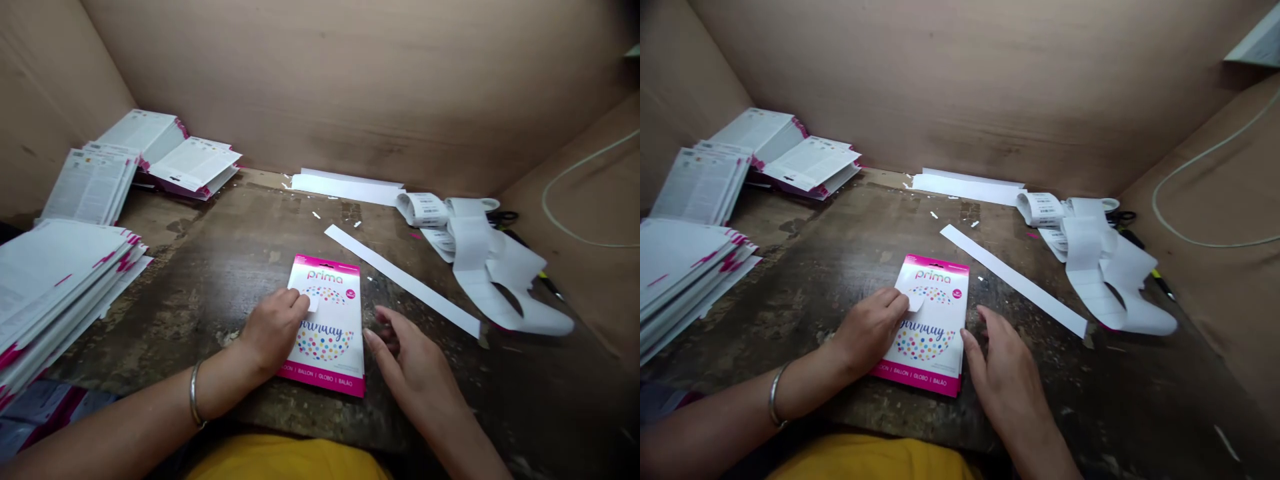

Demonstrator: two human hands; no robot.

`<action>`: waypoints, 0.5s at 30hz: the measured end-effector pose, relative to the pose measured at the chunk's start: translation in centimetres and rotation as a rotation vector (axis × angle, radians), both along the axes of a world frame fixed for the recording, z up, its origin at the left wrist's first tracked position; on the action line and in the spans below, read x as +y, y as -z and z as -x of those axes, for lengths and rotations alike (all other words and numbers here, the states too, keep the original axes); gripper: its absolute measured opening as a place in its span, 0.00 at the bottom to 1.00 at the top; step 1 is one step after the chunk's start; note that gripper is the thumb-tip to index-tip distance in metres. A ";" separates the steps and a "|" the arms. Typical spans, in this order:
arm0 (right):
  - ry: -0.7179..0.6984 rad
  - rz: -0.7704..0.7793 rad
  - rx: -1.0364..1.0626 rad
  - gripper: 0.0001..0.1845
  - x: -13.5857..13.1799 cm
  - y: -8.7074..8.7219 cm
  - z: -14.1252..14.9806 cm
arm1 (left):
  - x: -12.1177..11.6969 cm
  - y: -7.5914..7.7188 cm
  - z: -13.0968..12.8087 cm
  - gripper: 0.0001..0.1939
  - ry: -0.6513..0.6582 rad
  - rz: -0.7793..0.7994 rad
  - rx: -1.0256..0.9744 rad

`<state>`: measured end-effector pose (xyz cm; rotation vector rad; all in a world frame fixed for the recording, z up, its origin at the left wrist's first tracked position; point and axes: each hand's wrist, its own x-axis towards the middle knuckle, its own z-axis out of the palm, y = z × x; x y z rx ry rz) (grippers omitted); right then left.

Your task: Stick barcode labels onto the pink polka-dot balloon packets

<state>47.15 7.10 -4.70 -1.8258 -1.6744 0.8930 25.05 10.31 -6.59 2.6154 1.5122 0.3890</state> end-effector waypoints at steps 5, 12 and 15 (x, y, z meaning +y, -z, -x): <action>-0.111 -0.268 -0.414 0.26 -1.2 0.2 -0.5 | 0.0 -0.1 -0.2 0.06 -0.025 -0.075 0.004; -0.277 -0.337 -0.660 0.24 -2.5 2.4 3.2 | -0.3 0.1 -0.3 0.08 -0.061 -0.070 -0.064; -0.366 -0.326 -0.712 0.28 -2.4 2.2 3.8 | 0.1 -0.1 0.1 0.07 -0.127 0.001 -0.202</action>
